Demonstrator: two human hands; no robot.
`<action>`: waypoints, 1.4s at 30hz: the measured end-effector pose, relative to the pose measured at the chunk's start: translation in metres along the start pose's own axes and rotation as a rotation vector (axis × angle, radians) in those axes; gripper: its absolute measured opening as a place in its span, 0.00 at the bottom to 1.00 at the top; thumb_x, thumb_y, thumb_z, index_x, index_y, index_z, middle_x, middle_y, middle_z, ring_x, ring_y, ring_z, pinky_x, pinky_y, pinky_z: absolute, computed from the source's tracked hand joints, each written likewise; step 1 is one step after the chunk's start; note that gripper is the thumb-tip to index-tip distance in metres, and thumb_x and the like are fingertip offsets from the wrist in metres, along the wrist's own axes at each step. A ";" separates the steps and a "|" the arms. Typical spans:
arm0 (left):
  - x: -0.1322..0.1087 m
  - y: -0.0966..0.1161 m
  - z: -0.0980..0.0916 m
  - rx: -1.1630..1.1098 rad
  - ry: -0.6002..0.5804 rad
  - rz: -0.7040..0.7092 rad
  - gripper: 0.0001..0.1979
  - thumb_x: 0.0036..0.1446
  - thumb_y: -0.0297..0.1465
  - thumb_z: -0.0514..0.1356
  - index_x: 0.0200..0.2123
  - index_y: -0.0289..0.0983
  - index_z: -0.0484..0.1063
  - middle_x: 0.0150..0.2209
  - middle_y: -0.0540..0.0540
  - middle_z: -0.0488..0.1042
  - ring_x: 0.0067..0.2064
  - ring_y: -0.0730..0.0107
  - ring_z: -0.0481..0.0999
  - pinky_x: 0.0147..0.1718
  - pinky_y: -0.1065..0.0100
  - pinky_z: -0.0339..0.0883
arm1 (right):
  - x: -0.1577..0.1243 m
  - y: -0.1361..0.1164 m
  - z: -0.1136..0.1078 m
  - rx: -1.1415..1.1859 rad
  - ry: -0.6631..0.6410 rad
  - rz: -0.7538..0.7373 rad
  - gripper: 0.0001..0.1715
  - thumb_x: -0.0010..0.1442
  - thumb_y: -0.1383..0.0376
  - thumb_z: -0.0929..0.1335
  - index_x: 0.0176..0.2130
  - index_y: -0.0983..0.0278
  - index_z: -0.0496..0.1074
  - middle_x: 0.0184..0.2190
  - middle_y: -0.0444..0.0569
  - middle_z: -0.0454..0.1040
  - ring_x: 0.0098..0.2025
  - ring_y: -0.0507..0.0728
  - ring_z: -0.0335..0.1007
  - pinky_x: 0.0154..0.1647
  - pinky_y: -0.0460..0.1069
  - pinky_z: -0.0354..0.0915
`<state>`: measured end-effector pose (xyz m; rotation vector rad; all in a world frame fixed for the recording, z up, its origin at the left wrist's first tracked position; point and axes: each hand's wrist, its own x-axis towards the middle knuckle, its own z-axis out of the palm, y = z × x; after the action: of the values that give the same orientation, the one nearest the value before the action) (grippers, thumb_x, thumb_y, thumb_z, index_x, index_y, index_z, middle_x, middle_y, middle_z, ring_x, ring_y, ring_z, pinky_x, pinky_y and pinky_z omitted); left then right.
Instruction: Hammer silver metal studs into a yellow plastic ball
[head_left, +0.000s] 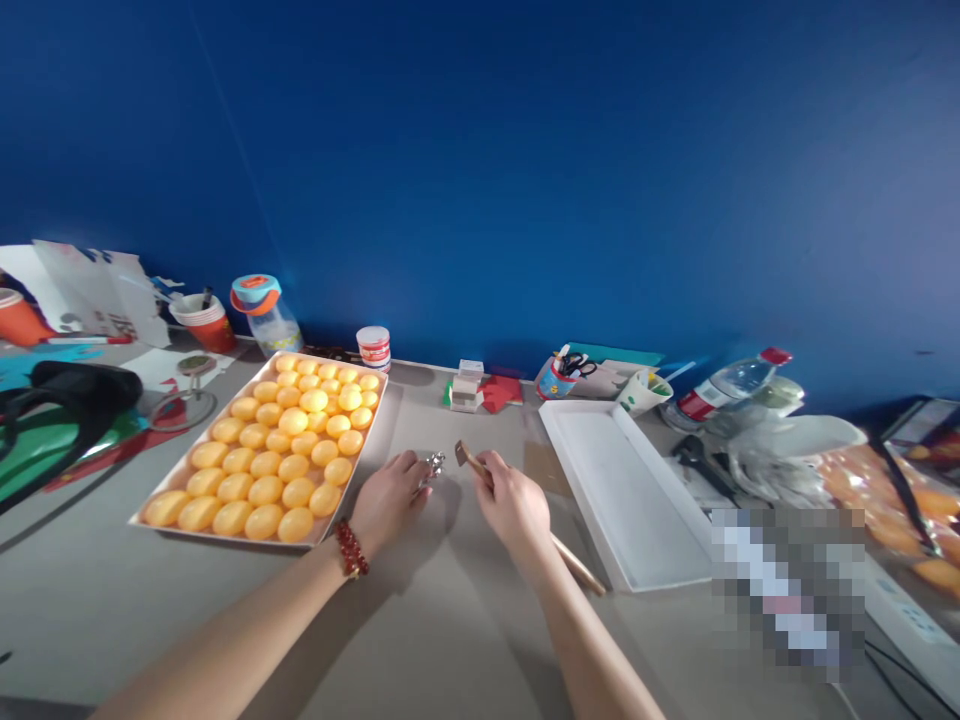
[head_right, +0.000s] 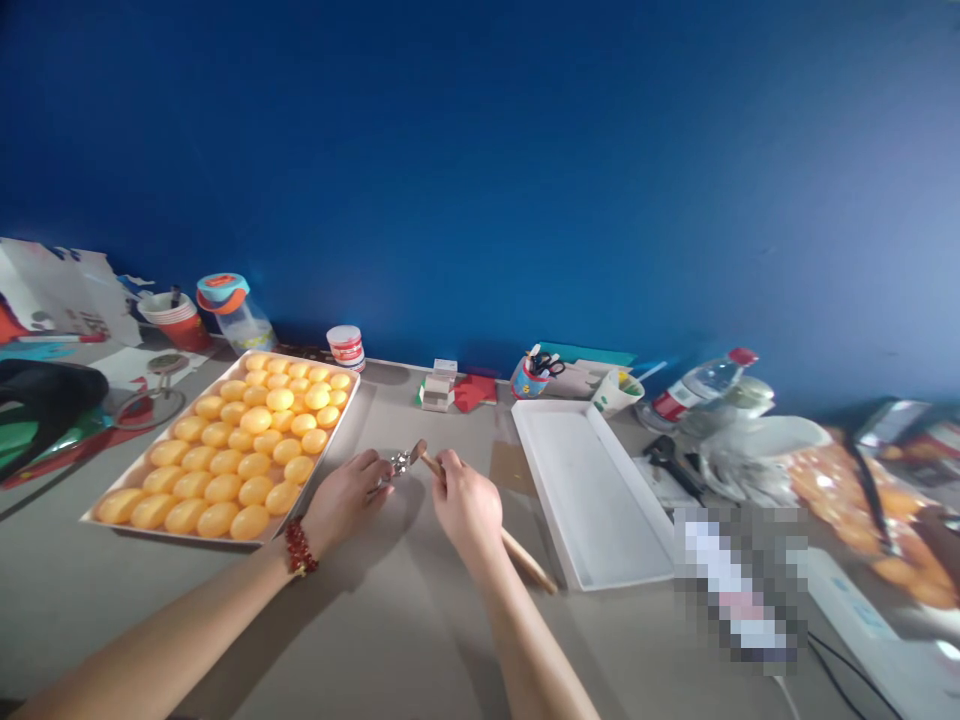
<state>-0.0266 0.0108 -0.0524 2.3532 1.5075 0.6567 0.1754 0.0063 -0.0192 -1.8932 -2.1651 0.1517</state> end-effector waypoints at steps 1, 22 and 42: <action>0.001 0.000 0.001 0.039 -0.012 -0.009 0.07 0.58 0.25 0.56 0.39 0.38 0.71 0.40 0.43 0.72 0.41 0.62 0.73 0.37 0.66 0.66 | 0.000 0.000 -0.001 0.004 -0.001 -0.001 0.07 0.63 0.63 0.63 0.41 0.59 0.69 0.27 0.45 0.77 0.25 0.54 0.71 0.23 0.47 0.45; 0.007 0.003 0.007 -0.285 0.056 -0.079 0.07 0.57 0.25 0.54 0.30 0.36 0.71 0.33 0.44 0.73 0.36 0.63 0.73 0.37 0.66 0.64 | -0.003 -0.005 -0.005 0.138 0.033 -0.049 0.10 0.62 0.67 0.64 0.41 0.60 0.73 0.34 0.47 0.79 0.33 0.56 0.75 0.29 0.45 0.57; 0.009 0.074 -0.056 -1.722 -0.274 -0.374 0.09 0.53 0.33 0.66 0.30 0.34 0.70 0.30 0.49 0.68 0.28 0.77 0.65 0.26 0.74 0.56 | -0.031 -0.020 -0.052 1.068 0.076 -0.023 0.07 0.56 0.61 0.71 0.32 0.63 0.73 0.25 0.45 0.75 0.25 0.55 0.70 0.28 0.47 0.66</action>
<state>0.0064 -0.0133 0.0317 0.7546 0.5866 0.8903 0.1733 -0.0321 0.0321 -1.1951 -1.5103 0.9773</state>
